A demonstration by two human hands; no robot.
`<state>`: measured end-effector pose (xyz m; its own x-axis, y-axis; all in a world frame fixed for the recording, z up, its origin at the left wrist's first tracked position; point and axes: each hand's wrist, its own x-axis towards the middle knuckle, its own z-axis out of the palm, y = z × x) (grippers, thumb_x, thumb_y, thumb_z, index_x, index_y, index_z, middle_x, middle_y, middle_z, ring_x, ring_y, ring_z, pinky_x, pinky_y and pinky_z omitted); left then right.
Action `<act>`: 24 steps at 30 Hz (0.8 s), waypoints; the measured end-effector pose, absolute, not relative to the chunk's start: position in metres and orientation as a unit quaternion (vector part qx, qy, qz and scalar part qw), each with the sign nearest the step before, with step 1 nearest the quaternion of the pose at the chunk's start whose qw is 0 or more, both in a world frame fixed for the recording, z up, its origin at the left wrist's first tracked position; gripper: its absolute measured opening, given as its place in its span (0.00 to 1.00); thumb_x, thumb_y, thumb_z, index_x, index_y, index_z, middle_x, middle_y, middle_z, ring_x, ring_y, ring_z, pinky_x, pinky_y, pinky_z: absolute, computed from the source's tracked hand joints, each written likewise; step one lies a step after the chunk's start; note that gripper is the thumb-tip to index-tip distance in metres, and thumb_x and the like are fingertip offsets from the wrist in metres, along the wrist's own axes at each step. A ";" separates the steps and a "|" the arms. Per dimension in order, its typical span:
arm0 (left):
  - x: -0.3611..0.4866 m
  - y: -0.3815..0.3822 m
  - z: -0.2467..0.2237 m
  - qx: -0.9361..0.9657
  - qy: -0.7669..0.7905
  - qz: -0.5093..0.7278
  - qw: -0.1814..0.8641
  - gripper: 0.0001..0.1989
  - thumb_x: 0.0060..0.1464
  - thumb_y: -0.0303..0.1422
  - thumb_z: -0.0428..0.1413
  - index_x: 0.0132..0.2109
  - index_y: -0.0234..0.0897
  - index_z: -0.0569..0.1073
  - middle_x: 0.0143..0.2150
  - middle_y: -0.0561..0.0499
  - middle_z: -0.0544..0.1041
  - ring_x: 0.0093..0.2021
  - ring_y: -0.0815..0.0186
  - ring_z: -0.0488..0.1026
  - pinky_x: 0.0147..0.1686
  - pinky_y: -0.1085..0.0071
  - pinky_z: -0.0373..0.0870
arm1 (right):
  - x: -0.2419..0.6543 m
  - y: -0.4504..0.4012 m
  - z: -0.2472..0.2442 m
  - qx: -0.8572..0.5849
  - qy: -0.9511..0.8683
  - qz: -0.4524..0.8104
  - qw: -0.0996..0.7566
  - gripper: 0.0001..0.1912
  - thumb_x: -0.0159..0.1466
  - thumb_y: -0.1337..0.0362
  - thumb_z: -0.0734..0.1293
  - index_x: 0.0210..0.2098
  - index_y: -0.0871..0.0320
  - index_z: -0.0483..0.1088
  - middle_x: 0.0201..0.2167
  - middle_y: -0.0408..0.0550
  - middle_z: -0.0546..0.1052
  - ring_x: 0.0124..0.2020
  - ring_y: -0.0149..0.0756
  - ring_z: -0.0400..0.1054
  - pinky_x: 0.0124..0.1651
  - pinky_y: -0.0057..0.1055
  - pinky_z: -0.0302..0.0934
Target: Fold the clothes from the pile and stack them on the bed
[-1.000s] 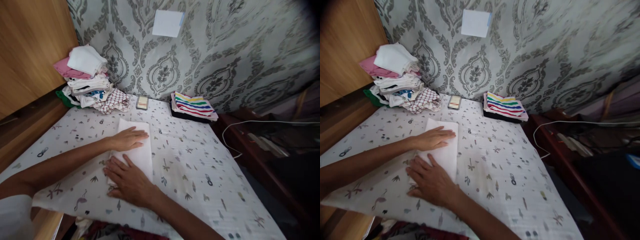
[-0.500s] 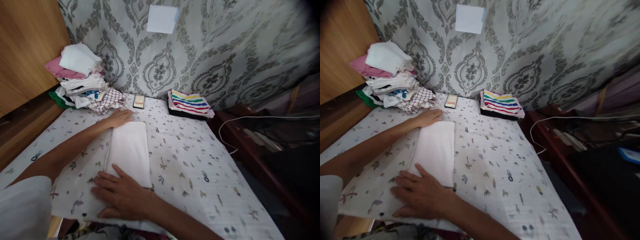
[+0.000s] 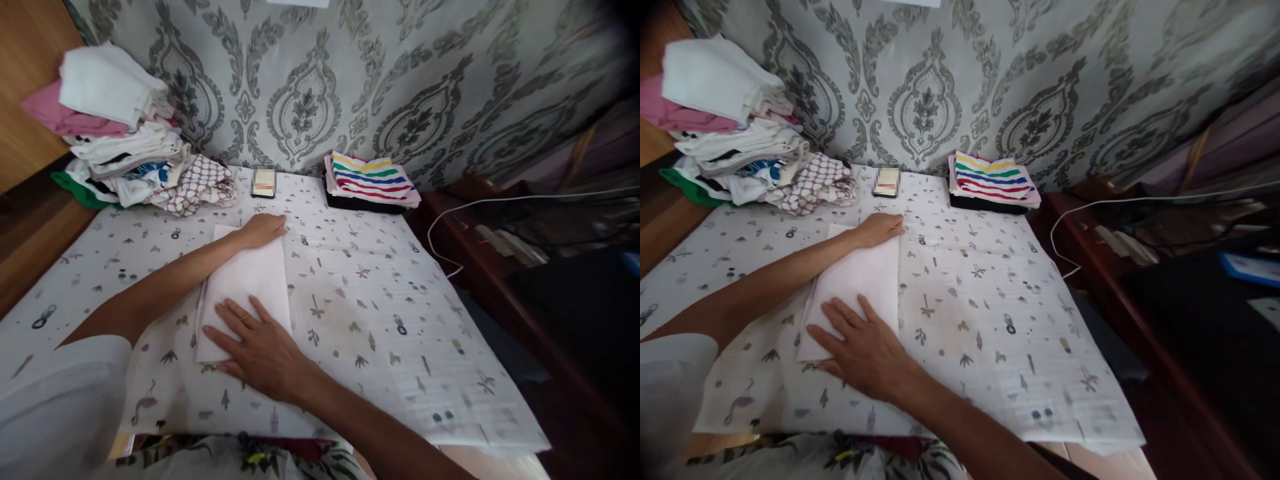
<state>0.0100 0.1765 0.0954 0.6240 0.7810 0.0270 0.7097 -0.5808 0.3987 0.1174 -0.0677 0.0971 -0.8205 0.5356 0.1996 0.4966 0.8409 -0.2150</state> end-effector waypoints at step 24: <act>-0.060 0.172 0.147 0.750 0.449 -0.031 0.485 0.21 0.37 0.44 0.66 0.39 0.38 0.80 0.41 0.49 0.84 0.39 0.59 0.78 0.33 0.73 0.68 | 0.156 -0.078 0.096 -0.634 -0.730 0.137 0.214 0.13 0.60 0.53 0.70 0.31 0.55 0.68 0.36 0.51 0.72 0.41 0.50 0.67 0.46 0.49 0.64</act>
<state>-0.0598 0.1717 0.1467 0.5951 0.6431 -0.4819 0.7037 -0.1275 0.6989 0.1556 -0.0775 0.0961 -0.1046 0.9848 0.1384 0.8672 0.1584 -0.4722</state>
